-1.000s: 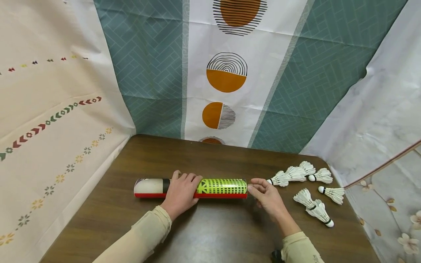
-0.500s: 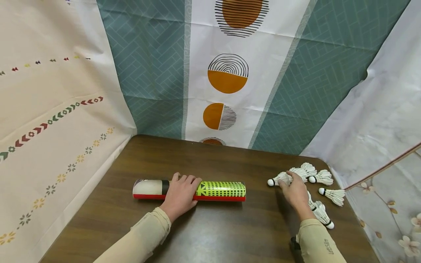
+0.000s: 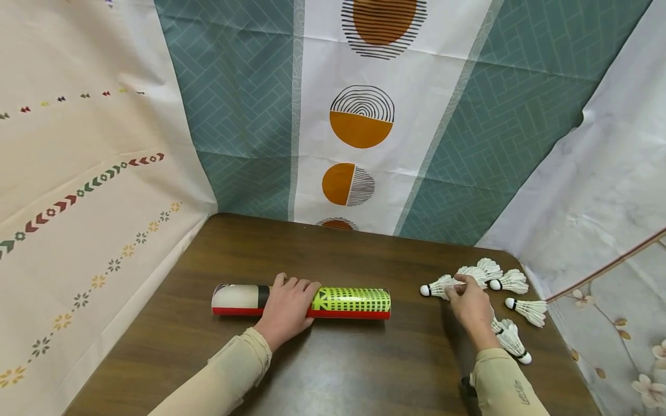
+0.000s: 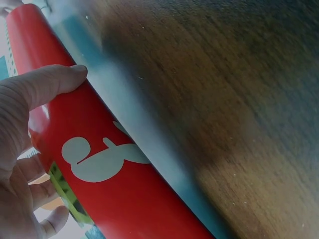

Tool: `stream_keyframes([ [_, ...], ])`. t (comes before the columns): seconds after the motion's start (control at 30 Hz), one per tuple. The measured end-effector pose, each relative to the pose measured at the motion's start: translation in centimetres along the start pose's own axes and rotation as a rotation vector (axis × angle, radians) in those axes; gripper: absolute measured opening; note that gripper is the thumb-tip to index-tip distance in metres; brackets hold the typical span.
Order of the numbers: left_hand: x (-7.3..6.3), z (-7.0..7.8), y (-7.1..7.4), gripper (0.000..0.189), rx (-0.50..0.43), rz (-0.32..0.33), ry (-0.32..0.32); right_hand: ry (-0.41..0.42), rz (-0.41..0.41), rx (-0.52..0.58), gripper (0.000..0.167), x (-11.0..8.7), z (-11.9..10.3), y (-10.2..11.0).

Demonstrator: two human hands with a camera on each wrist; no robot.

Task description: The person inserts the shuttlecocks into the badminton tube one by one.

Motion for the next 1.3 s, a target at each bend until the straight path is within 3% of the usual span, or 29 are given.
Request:
stream_keyframes([
  [0.63,0.2,-0.1,0.1,0.073,-0.008,0.014,0.0,0.17,-0.039,0.058,0.047,-1.2,0.3,-0.5],
  [1.3,0.2,0.3,0.2,0.074,-0.021,0.02,0.008,0.108,-0.313,0.321,0.05,-3.3,-1.0,-1.1],
])
Point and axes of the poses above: each hand's wrist, its own x-axis towards the middle knuckle, its own y-axis out of the back of the hand, z = x × y, the point moved 1 cm from there along x, towards the middle knuckle, and after that the axes turned 11 degrees about -y, right-handed, at the moved point
